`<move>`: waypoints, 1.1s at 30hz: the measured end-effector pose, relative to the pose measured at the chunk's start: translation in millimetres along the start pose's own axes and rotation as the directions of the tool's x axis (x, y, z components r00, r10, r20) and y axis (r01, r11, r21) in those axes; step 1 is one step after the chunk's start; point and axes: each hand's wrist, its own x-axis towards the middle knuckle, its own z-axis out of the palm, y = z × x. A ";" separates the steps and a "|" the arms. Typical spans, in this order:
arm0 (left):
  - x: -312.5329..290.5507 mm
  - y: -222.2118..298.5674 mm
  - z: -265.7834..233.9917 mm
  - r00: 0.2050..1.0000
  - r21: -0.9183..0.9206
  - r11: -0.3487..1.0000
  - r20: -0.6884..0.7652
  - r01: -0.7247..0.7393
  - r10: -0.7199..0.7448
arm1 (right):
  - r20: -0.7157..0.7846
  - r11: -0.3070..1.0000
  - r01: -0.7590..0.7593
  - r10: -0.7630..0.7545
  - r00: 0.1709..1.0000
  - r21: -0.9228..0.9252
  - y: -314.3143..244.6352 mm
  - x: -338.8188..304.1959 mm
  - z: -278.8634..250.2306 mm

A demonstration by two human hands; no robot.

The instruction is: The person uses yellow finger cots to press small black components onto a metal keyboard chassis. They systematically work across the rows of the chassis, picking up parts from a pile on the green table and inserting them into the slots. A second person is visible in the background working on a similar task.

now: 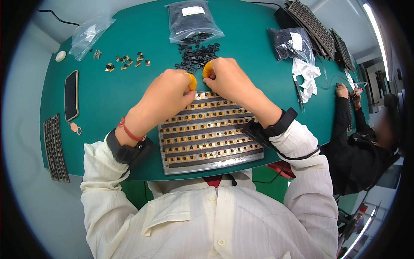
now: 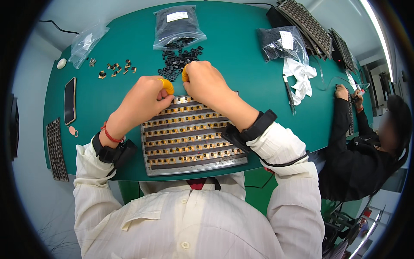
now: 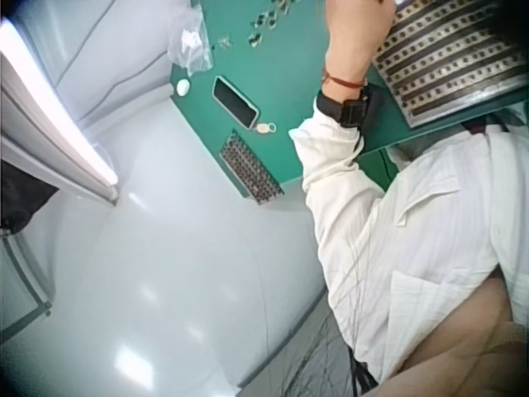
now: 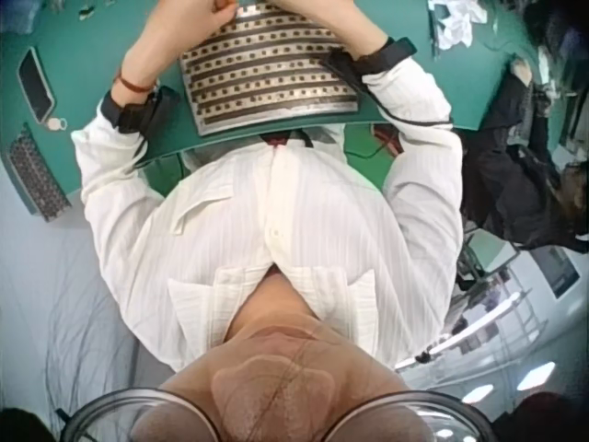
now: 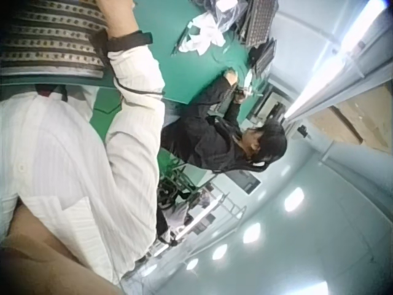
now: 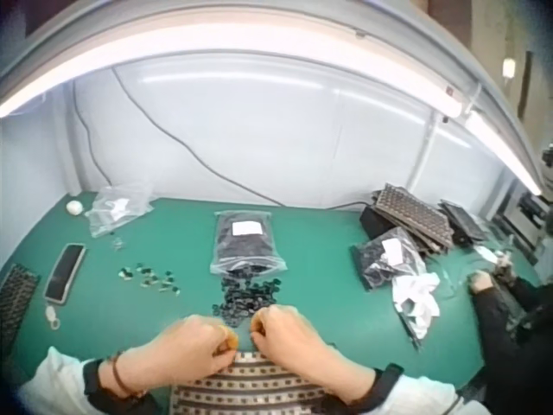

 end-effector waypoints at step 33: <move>16.1 -22.1 -6.4 0.969 -0.054 0.968 -0.020 0.246 -0.247 | 0.198 0.993 0.004 0.019 0.980 -0.115 -18.3 -42.4 -10.5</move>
